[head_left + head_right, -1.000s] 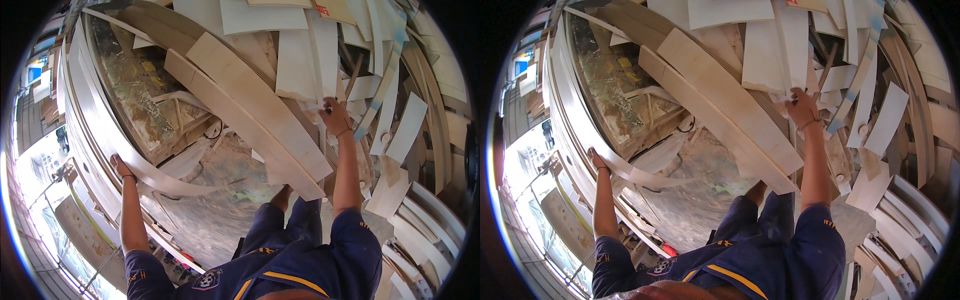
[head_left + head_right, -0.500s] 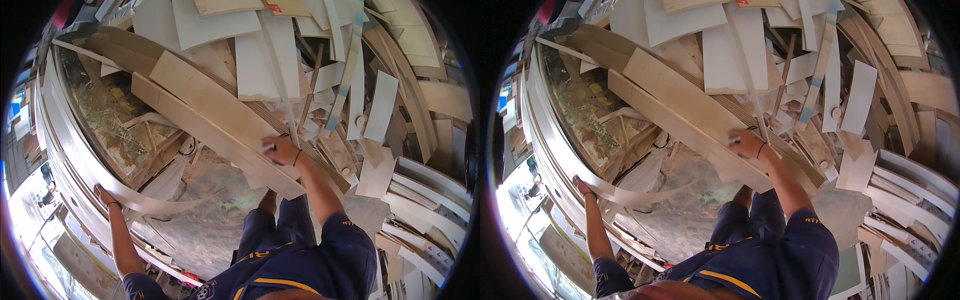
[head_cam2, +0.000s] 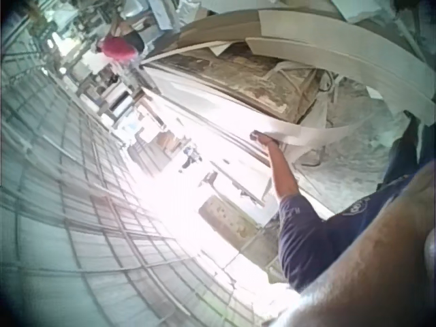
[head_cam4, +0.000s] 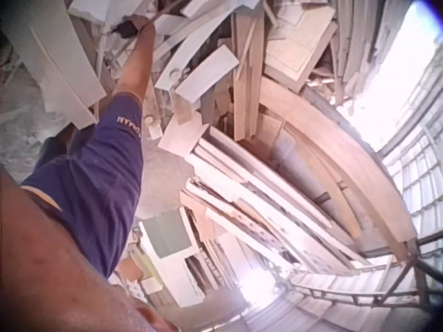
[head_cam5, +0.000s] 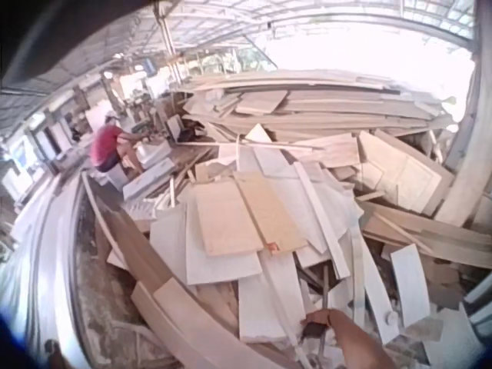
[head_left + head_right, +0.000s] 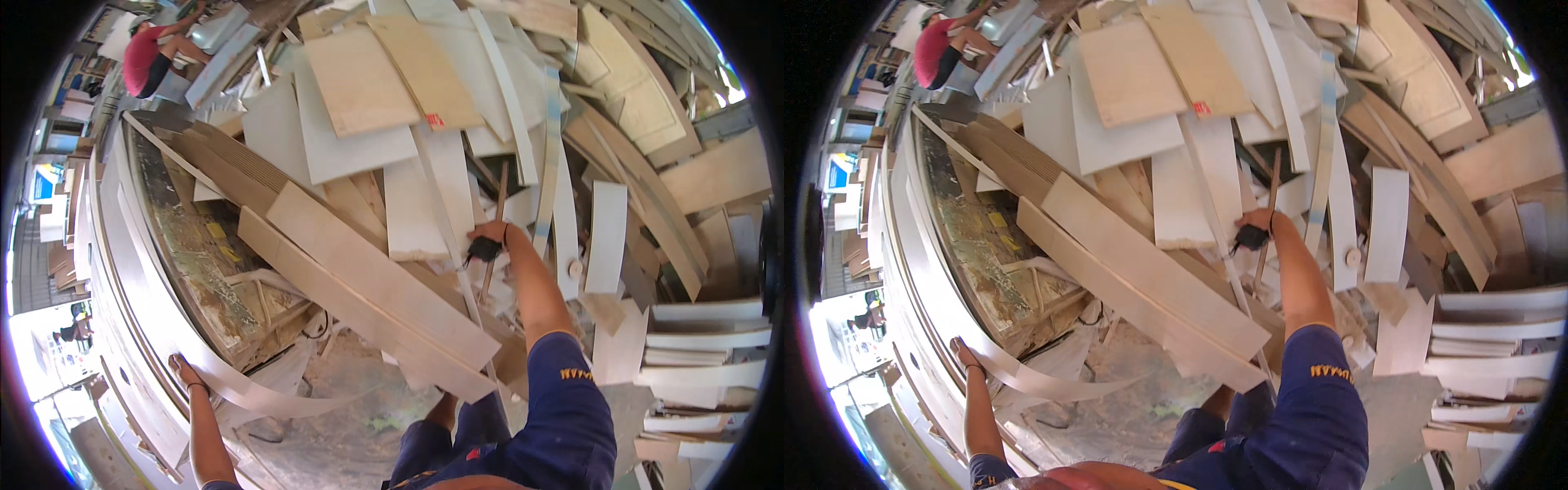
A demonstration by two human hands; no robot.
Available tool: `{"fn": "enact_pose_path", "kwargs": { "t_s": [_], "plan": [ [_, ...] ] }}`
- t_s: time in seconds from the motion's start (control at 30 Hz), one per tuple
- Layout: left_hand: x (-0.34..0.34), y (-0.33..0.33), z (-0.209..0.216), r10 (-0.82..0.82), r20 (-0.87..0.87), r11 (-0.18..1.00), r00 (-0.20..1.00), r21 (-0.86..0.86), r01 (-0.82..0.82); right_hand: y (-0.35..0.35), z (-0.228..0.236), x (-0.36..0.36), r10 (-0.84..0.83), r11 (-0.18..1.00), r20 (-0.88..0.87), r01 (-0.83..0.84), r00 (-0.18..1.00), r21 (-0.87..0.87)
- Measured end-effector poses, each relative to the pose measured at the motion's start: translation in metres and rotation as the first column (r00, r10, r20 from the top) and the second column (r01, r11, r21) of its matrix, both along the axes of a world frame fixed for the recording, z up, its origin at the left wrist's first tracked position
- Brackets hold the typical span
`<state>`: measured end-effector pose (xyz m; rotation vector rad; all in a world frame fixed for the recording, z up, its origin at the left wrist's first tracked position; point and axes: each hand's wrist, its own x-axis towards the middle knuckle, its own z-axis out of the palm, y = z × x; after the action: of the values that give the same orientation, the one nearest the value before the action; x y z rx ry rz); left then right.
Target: The person picks up and moves several wood boards from a pile, organizes them, and measures one with a tape measure.
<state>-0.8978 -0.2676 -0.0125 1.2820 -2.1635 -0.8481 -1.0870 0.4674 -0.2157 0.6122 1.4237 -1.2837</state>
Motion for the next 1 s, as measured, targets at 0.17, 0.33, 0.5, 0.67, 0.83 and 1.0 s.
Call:
{"fn": "enact_pose_path", "kwargs": {
  "t_s": [0.17, 0.33, 0.5, 0.67, 0.83, 1.0],
  "plan": [
    [0.016, -0.045, -0.001, -0.019, 0.188, 0.956, 0.982, -0.285, 0.073, 0.000, -0.023, -0.023, 0.280, 0.959, 0.011, -0.280, 0.960, 0.049],
    [-0.013, -0.012, -0.002, 0.020, 0.283, 0.952, 0.959, -0.298, 0.068, 0.070, 0.014, -0.011, 0.439, 0.871, -0.034, -0.417, 0.898, 0.260],
    [0.011, -0.026, -0.007, 0.011, 0.225, 0.969, 0.974, -0.243, 0.045, 0.096, 0.061, 0.054, 0.727, 0.653, -0.114, -0.631, 0.677, 0.419],
    [-0.008, -0.012, -0.008, 0.056, 0.182, 0.985, 0.982, -0.172, -0.024, 0.148, 0.044, 0.118, 0.289, 0.953, -0.075, -0.280, 0.954, 0.113],
    [0.001, -0.046, -0.007, -0.081, 0.242, 0.962, 0.967, -0.233, 0.139, 0.119, 0.143, 0.154, 0.059, 0.998, 0.078, -0.061, 0.995, 0.025],
    [0.025, -0.055, 0.018, -0.110, -0.079, 0.956, 0.991, 0.265, 0.127, 0.118, 0.146, 0.167, -0.017, 0.999, 0.052, 0.014, 0.999, 0.052]
  ]
}}
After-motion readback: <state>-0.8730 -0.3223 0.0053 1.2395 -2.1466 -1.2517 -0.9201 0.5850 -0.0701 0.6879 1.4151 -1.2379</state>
